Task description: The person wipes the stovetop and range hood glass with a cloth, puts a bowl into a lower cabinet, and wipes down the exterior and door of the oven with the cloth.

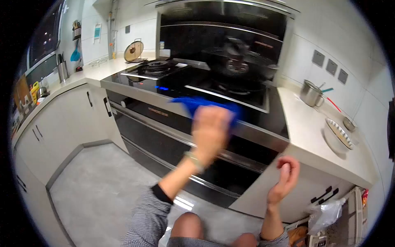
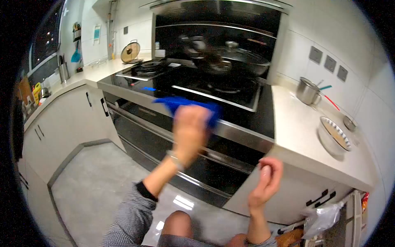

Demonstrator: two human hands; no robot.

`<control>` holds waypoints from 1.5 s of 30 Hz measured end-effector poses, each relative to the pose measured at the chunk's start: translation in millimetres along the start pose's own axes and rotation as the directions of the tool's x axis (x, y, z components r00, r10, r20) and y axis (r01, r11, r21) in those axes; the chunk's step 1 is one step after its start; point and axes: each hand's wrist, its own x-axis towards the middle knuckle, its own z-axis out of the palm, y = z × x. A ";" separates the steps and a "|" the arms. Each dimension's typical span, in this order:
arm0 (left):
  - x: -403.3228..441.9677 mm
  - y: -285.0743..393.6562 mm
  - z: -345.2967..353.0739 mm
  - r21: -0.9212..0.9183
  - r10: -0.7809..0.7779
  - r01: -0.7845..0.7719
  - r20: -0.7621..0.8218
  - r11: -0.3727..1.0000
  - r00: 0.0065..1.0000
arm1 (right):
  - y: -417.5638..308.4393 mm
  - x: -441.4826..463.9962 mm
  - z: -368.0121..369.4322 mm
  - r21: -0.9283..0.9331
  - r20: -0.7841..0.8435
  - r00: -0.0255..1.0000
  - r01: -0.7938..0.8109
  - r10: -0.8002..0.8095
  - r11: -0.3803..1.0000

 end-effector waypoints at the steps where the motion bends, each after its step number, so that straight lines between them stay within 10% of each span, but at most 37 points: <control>1: 0.4 21.2 15.0 -0.015 0.202 -0.201 0.010 0.979 0.979 | 1.1 13.7 15.9 0.004 -0.038 0.997 0.071 -0.071 0.997; 6: 11.0 -12.2 7.0 -0.192 0.300 -0.305 -0.056 0.933 0.952 | -5.5 60.8 75.9 -0.159 -0.049 0.950 0.298 -0.309 0.941; 13: -8.6 -258.3 -112.4 0.082 0.032 -0.048 0.180 0.995 0.983 | 23.2 63.1 97.9 -0.494 0.252 0.860 0.509 -0.445 0.705; 21: -60.4 -551.2 -177.4 0.330 -0.298 0.321 -0.119 0.888 0.947 | 53.9 52.5 82.4 -0.550 0.164 0.820 0.538 -0.549 0.639; 24: -53.5 -501.1 -143.8 0.179 -0.322 0.373 -0.261 0.911 0.910 | 63.1 51.6 70.3 -0.559 0.238 0.791 0.586 -0.563 0.587; 27: -27.8 -364.7 -141.2 -0.044 -0.055 0.059 0.097 0.997 0.994 | 65.7 51.1 73.5 -0.557 0.188 0.809 0.555 -0.557 0.618; 30: -27.6 -398.5 -147.9 -0.025 -0.106 0.112 0.166 0.993 0.980 | 65.5 52.7 75.5 -0.639 0.147 0.816 0.510 -0.560 0.576; 33: -52.4 -514.9 -153.8 0.033 -0.247 0.263 -0.246 0.964 0.937 | 72.5 52.5 75.5 -0.591 0.140 0.814 0.526 -0.564 0.612; 38: -58.1 -537.0 -148.2 -0.108 -0.521 0.519 -0.353 0.848 0.777 | 64.6 54.2 78.8 -0.574 0.190 0.782 0.579 -0.594 0.579; 45: -44.0 -320.6 -133.8 -0.140 -0.414 0.396 -0.144 0.907 0.899 | 58.4 51.0 83.1 -0.540 0.182 0.757 0.610 -0.627 0.580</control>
